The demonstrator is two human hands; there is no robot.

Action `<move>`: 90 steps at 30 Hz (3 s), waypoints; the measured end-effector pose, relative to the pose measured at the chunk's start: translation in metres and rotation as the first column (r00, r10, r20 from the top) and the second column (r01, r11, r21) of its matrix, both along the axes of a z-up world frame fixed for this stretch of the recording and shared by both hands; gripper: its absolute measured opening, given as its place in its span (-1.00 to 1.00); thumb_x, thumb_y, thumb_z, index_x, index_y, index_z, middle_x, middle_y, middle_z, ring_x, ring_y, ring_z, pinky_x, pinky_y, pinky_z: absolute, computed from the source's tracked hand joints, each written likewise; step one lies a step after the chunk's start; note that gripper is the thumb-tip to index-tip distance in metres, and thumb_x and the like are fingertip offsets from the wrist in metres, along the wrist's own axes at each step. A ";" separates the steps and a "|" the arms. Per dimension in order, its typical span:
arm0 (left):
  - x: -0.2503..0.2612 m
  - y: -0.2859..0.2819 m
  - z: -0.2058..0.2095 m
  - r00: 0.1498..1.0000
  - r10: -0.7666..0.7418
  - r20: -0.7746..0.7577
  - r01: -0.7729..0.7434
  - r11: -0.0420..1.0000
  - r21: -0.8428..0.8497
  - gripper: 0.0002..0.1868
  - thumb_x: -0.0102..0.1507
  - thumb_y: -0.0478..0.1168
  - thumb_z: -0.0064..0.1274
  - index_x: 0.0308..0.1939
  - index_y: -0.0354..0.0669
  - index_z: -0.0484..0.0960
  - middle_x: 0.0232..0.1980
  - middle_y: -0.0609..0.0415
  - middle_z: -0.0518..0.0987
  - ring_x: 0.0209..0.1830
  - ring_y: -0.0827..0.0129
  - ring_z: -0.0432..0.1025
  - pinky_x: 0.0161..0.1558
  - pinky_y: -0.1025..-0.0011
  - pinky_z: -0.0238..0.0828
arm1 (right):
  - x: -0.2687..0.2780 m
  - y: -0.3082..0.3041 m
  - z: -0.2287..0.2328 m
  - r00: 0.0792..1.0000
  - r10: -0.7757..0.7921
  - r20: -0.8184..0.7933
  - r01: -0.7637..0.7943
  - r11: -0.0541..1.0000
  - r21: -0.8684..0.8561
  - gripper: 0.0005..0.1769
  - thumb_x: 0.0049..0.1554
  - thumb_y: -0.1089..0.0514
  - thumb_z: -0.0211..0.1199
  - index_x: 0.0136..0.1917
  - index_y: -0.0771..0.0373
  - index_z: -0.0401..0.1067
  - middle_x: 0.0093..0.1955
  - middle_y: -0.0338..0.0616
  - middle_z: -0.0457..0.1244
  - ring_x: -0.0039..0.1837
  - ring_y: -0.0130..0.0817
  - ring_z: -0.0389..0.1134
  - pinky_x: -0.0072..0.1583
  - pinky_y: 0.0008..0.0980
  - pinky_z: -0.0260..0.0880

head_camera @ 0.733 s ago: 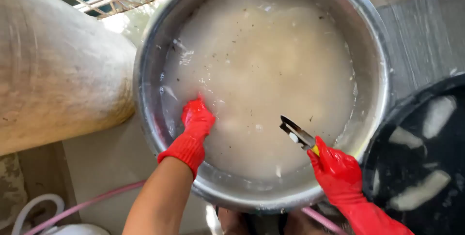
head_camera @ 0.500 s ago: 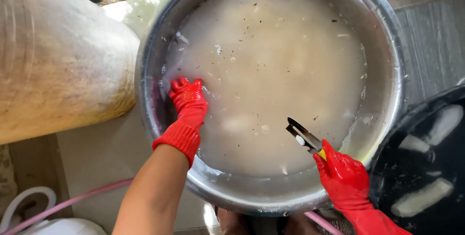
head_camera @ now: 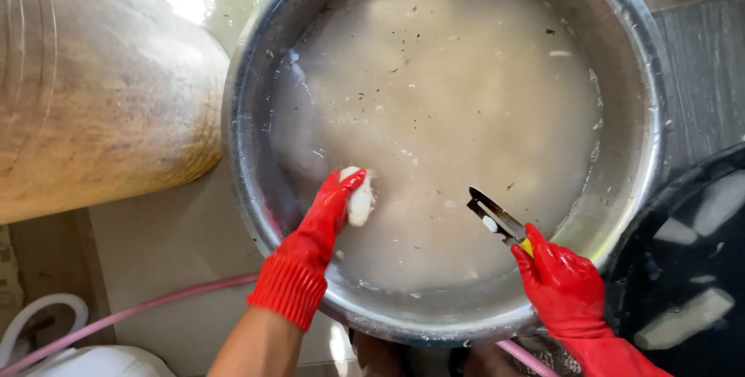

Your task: Peeling white vegetables using a hand peeler and transferring them from a washing bowl to a collection bucket.

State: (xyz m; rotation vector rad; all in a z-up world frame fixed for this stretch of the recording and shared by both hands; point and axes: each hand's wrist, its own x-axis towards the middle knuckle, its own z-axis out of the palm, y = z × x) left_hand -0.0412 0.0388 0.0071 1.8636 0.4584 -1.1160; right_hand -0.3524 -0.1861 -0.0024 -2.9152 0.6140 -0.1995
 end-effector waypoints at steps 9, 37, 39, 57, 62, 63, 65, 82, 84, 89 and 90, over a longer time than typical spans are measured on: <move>-0.085 0.028 -0.061 0.652 0.344 -0.676 -0.725 0.545 -0.421 -0.56 0.33 0.09 -0.03 0.00 -0.23 0.54 -0.09 -0.25 0.59 -0.26 -0.02 0.47 -0.32 0.16 0.43 | 0.098 0.047 0.029 0.753 -0.065 -0.655 0.583 0.527 0.619 -0.43 0.14 -0.32 0.06 0.36 -0.22 0.46 -0.14 -0.29 0.51 -0.07 -0.39 0.53 0.00 -0.34 0.47; -0.119 0.043 -0.121 0.576 0.140 -0.805 -0.750 0.482 -0.453 -0.28 0.32 0.34 -0.19 0.18 -0.22 0.55 -0.09 -0.42 0.56 -0.25 -0.06 0.45 -0.15 0.08 0.44 | 0.090 0.054 -0.050 0.955 0.053 -0.293 0.062 0.927 0.370 -0.61 0.27 -0.31 0.05 0.22 -0.22 0.49 0.07 -0.31 0.43 0.00 -0.05 0.48 0.04 -0.05 0.53; -0.114 0.046 -0.127 0.589 0.106 -0.801 -0.734 0.483 -0.477 -0.27 0.33 0.34 -0.21 0.19 -0.23 0.54 -0.10 -0.43 0.56 -0.25 -0.08 0.45 -0.14 0.07 0.44 | 0.091 0.049 -0.052 0.936 0.005 -0.353 0.135 0.919 0.371 -0.57 0.30 -0.31 -0.01 0.25 -0.18 0.49 0.12 -0.35 0.43 0.03 -0.09 0.49 0.11 -0.11 0.53; -0.082 0.005 0.015 0.737 0.290 -0.611 -0.601 0.696 -0.393 -0.42 0.37 0.13 -0.10 0.09 -0.41 0.54 -0.24 -0.28 0.58 -0.32 0.10 0.49 -0.02 0.31 0.49 | 0.089 0.060 -0.048 0.932 -0.047 -0.360 0.201 0.892 0.404 -0.52 0.30 -0.38 -0.03 0.19 -0.14 0.53 0.07 -0.30 0.45 0.09 -0.13 0.48 0.18 -0.15 0.51; -0.092 -0.003 -0.019 0.970 0.188 -0.151 -0.219 0.950 -0.221 -0.19 0.07 0.07 0.40 0.36 0.06 0.45 0.15 -0.14 0.57 0.09 0.05 0.53 0.11 0.08 0.52 | 0.076 0.055 -0.055 0.929 -0.115 -0.353 0.236 0.917 0.322 -0.60 0.27 -0.36 0.09 0.23 -0.23 0.49 -0.03 -0.29 0.43 0.00 -0.17 0.48 0.11 -0.18 0.54; -0.093 0.006 -0.035 0.971 0.191 -0.146 -0.220 0.949 -0.226 -0.19 0.07 0.07 0.40 0.36 0.06 0.45 0.15 -0.14 0.57 0.09 0.05 0.53 0.11 0.08 0.52 | 0.071 0.053 -0.064 0.931 -0.114 -0.347 0.232 0.918 0.321 -0.60 0.27 -0.36 0.09 0.23 -0.23 0.49 -0.03 -0.29 0.43 0.00 -0.17 0.48 0.11 -0.18 0.54; -0.097 0.025 -0.068 0.949 -0.316 0.009 0.306 0.926 0.220 -0.15 0.05 0.16 0.41 0.38 0.27 0.40 0.17 0.04 0.55 0.15 0.17 0.51 0.15 0.19 0.51 | 0.058 0.053 -0.079 0.916 -0.091 -0.390 0.195 0.951 0.238 -0.56 0.22 -0.38 0.13 0.17 -0.17 0.55 -0.10 -0.28 0.45 -0.03 -0.25 0.50 0.09 -0.29 0.55; -0.082 0.016 -0.068 0.691 0.328 -0.644 -0.599 0.758 -0.257 -0.28 0.28 0.38 -0.19 0.21 -0.04 0.64 -0.11 -0.12 0.66 -0.45 0.20 0.49 -0.42 0.24 0.48 | 0.094 0.091 -0.011 0.849 0.509 0.141 -0.528 0.815 0.238 -0.60 0.26 -0.05 0.25 0.28 0.16 0.41 -0.35 -0.20 0.24 -0.38 -0.23 0.24 -0.38 -0.21 0.21; -0.088 0.027 -0.106 0.671 0.339 -0.659 -0.634 0.722 -0.275 -0.27 0.25 0.39 -0.16 0.21 -0.02 0.65 -0.12 -0.13 0.65 -0.44 0.21 0.46 -0.43 0.29 0.42 | 0.102 0.086 -0.016 0.852 0.515 0.095 -0.524 0.832 0.184 -0.65 0.26 -0.04 0.23 0.24 0.14 0.43 -0.34 -0.21 0.25 -0.37 -0.24 0.26 -0.40 -0.21 0.22; -0.091 0.049 -0.179 0.571 -0.308 -0.761 -0.720 0.257 -0.645 -0.29 0.35 0.13 0.03 0.39 -0.33 0.38 0.09 -0.45 0.56 0.00 -0.26 0.54 0.27 -0.08 0.36 | 0.103 0.084 -0.036 0.981 0.196 -0.004 -0.188 0.948 0.256 -0.74 0.28 -0.21 0.15 0.04 -0.06 0.45 -0.24 -0.27 0.34 -0.20 -0.21 0.42 -0.11 -0.28 0.50; -0.086 0.044 -0.171 0.571 -0.311 -0.759 -0.719 0.257 -0.646 -0.29 0.35 0.13 0.03 0.39 -0.33 0.38 0.09 -0.45 0.56 0.00 -0.26 0.54 0.27 -0.08 0.36 | 0.103 0.083 -0.036 0.981 0.194 -0.004 -0.186 0.949 0.253 -0.74 0.28 -0.21 0.15 0.04 -0.06 0.45 -0.24 -0.27 0.34 -0.20 -0.21 0.42 -0.11 -0.28 0.50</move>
